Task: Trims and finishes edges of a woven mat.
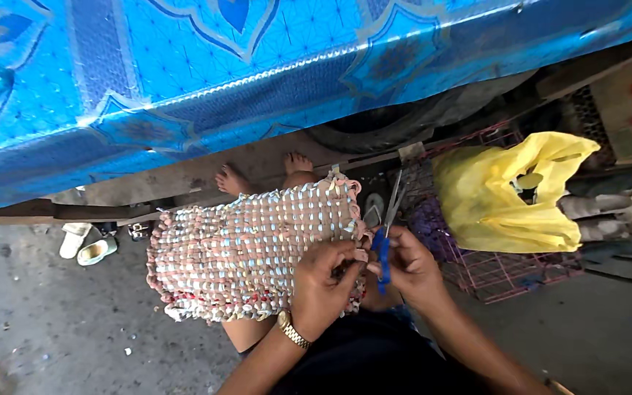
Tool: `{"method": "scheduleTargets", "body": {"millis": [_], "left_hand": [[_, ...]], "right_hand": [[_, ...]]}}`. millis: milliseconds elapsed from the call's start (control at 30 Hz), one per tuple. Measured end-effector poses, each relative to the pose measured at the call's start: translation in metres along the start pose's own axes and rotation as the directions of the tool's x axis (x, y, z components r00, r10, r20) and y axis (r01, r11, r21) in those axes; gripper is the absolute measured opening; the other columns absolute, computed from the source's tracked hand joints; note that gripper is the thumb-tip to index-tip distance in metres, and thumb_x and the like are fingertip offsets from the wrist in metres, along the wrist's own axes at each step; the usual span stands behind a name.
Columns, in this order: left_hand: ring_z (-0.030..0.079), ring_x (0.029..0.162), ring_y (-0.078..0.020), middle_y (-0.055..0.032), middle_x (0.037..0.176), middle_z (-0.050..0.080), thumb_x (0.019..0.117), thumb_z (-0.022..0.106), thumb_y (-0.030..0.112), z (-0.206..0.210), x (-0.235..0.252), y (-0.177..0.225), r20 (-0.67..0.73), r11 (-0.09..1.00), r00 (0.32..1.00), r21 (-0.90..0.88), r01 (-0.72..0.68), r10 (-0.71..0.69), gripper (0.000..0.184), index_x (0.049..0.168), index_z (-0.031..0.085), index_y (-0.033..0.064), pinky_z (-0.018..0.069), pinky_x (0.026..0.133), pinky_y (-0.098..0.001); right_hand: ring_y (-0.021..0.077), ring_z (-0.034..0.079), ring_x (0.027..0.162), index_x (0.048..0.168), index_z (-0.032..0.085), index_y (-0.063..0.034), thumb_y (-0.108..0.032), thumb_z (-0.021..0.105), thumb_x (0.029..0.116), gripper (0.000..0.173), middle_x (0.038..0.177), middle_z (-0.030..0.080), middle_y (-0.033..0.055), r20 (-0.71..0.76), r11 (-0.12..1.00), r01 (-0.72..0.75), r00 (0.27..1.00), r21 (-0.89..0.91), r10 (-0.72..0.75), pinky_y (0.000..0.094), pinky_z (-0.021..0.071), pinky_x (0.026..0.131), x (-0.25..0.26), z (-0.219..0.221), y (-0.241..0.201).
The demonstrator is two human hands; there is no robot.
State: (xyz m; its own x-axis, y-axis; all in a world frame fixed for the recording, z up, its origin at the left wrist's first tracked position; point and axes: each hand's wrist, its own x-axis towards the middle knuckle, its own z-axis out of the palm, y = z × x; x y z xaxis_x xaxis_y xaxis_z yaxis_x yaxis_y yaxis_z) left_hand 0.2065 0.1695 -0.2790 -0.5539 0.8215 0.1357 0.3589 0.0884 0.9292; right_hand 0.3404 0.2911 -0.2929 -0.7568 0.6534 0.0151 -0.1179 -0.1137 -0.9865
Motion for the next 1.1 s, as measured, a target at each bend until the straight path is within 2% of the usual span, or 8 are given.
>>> {"method": "scheduleTargets", "body": {"millis": [100,200,300,433,567,667,800,1100], "left_hand": [[0.067,0.085,-0.0079,-0.0064,0.097,0.072,0.0840,0.077,0.007,0.002,0.000,0.000,0.025,1.000,1.000,0.028,0.003,-0.003,0.039,0.119,0.067,-0.0057,0.0588,0.079,-0.0244],[0.067,0.088,-0.0090,-0.0061,0.099,0.072,0.0868,0.073,0.005,0.002,0.001,-0.003,0.036,1.000,0.999,-0.005,-0.003,0.003,0.035,0.119,0.066,-0.0055,0.0585,0.083,-0.0262],[0.069,0.095,-0.0127,-0.0084,0.103,0.072,0.0930,0.063,0.003,0.001,0.004,-0.004,0.053,0.997,0.998,0.056,-0.050,0.047,0.022,0.112,0.074,0.0017,0.0591,0.087,-0.0297],[0.067,0.087,-0.0111,-0.0051,0.097,0.071,0.0947,0.064,0.013,-0.001,0.010,-0.002,0.106,0.974,0.994,0.217,-0.060,0.038,0.022,0.112,0.077,0.0109,0.0587,0.078,-0.0286],[0.066,0.083,-0.0133,-0.0041,0.094,0.069,0.0948,0.066,0.021,-0.001,0.013,0.005,0.141,0.958,0.990,0.283,-0.039,-0.001,0.016,0.104,0.074,0.0105,0.0572,0.074,-0.0316],[0.066,0.085,-0.0113,-0.0039,0.095,0.069,0.1013,0.060,0.021,-0.002,0.012,0.001,0.113,0.978,0.993,0.210,0.019,-0.044,0.018,0.100,0.071,0.0075,0.0570,0.077,-0.0299],[0.062,0.073,-0.0027,-0.0015,0.086,0.067,0.1034,0.055,0.016,-0.009,0.016,0.001,0.074,0.990,0.989,0.070,0.121,-0.126,0.020,0.103,0.069,0.0015,0.0540,0.068,-0.0197],[0.061,0.064,-0.0020,0.0021,0.081,0.067,0.1025,0.053,0.006,-0.011,0.018,0.006,0.036,0.928,0.962,-0.257,0.270,-0.270,0.014,0.102,0.065,-0.0003,0.0531,0.058,-0.0174]], "right_hand": [[0.0063,0.067,0.103,0.122,0.060,-0.0011,-0.006,0.077,0.0847,0.041,0.110,0.070,-0.0011,-0.119,0.990,0.055,0.990,-0.129,-0.070,0.0253,0.0565,0.094,0.000,0.008,0.006],[0.0067,0.069,0.098,0.119,0.061,-0.0020,-0.002,0.078,0.0822,0.040,0.105,0.073,-0.0021,-0.182,0.983,0.104,0.975,-0.151,-0.131,0.0263,0.0586,0.091,0.003,0.012,0.013],[0.0076,0.071,0.087,0.121,0.058,-0.0009,0.004,0.076,0.0814,0.043,0.098,0.075,-0.0012,-0.211,0.998,0.011,0.977,0.067,0.003,0.0259,0.0610,0.080,0.005,0.014,0.011],[0.0084,0.071,0.077,0.119,0.056,-0.0017,0.006,0.073,0.0800,0.043,0.089,0.074,0.0020,-0.187,0.862,-0.221,0.923,0.456,0.336,0.0255,0.0611,0.074,0.011,0.017,0.000],[0.0086,0.071,0.077,0.118,0.054,-0.0041,0.002,0.077,0.0785,0.046,0.089,0.074,0.0023,-0.132,0.828,-0.227,0.932,0.513,0.338,0.0255,0.0608,0.074,0.013,0.014,0.000],[0.0083,0.070,0.076,0.116,0.057,-0.0061,-0.003,0.081,0.0783,0.045,0.088,0.073,0.0012,-0.149,0.831,-0.186,0.941,0.524,0.304,0.0252,0.0602,0.075,0.016,0.008,0.001],[0.0109,0.073,0.084,0.116,0.058,-0.0074,-0.004,0.076,0.0839,0.037,0.093,0.075,0.0017,-0.182,0.908,-0.160,0.952,0.387,0.246,0.0269,0.0609,0.080,0.017,-0.006,0.001],[0.0083,0.071,0.088,0.125,0.059,-0.0053,-0.019,0.076,0.0905,0.040,0.097,0.075,-0.0015,-0.007,0.925,-0.204,0.976,0.321,0.218,0.0262,0.0598,0.081,0.000,0.002,0.005]]}}
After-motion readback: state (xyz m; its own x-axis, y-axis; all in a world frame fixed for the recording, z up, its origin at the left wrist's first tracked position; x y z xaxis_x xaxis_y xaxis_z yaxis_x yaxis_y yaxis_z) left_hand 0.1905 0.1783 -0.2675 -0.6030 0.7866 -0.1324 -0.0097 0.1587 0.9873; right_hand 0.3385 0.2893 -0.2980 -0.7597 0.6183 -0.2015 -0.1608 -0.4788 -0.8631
